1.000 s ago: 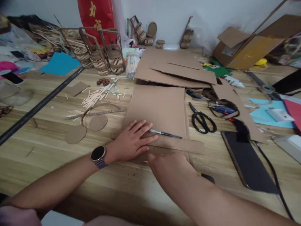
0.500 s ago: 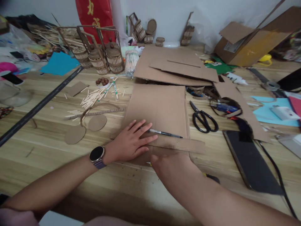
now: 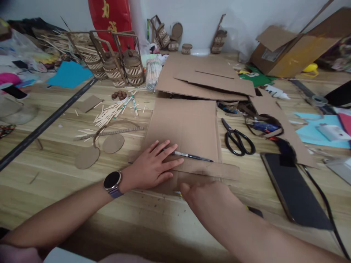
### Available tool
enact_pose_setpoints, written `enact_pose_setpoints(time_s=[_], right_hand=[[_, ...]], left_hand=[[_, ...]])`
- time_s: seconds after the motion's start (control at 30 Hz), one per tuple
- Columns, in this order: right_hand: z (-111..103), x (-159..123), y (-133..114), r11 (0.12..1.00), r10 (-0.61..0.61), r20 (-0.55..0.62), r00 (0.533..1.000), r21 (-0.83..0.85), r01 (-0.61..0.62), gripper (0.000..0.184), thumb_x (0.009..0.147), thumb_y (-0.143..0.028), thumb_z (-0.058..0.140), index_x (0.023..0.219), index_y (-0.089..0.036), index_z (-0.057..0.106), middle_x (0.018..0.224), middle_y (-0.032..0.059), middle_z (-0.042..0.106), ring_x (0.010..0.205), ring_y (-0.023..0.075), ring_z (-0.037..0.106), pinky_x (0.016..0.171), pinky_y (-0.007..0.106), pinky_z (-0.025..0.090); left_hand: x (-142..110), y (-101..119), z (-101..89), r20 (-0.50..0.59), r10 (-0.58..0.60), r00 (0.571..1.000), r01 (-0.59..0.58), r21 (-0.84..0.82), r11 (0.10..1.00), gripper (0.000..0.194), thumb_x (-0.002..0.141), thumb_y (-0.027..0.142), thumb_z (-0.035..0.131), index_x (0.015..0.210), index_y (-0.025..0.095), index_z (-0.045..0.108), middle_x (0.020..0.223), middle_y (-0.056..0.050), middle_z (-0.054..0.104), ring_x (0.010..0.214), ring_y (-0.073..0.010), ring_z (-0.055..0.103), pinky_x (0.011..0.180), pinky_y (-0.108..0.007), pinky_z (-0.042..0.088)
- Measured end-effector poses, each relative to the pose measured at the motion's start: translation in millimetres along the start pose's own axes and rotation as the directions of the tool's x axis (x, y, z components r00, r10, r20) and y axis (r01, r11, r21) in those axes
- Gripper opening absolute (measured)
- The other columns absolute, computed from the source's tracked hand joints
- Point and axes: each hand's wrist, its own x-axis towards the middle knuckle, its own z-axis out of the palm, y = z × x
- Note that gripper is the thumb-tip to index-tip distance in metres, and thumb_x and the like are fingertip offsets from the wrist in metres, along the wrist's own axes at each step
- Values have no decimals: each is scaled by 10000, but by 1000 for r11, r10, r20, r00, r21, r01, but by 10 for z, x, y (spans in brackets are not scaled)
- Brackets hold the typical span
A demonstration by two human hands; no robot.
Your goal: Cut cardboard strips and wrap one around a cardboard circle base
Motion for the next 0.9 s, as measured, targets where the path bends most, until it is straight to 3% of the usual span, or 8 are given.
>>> enact_pose_setpoints(time_s=[0.13,0.37,0.6,0.9], right_hand=[[-5,-15,28,998,-9,122,993,-61,17,381,665,45,523,886,-240,645,613,-7,710,482,208,693,382,290,68],[78,-86,96,998,-18,65,998,-59,22,341,664,25,544,868,-235,627,540,-27,669,436,184,663,379,288,60],[135,-180,173,998,-27,24,999,-62,28,435,654,57,514,956,-238,620,590,-22,695,460,195,683,401,303,61],[228,-265,227,997,-31,-43,999,-68,28,495,649,64,478,1009,-245,615,611,-23,691,432,172,650,391,292,145]], left_hand=[[-1,-3,2,-14,12,1000,-12,0,1000,481,1007,507,404,1447,326,477,1563,-117,376,1441,-355,324,1148,-581,279],[-1,-10,0,0,12,1000,-12,-9,1000,481,1011,512,389,1446,326,480,1567,-114,369,1445,-357,313,1150,-585,275],[-5,-11,0,-4,16,1000,-16,-5,1000,474,1004,497,418,1445,332,474,1571,-103,359,1445,-344,307,1159,-580,259],[-3,-8,-10,0,17,1000,-17,-8,1000,484,1006,504,407,1451,326,468,1574,-106,356,1449,-343,298,1160,-578,254]])
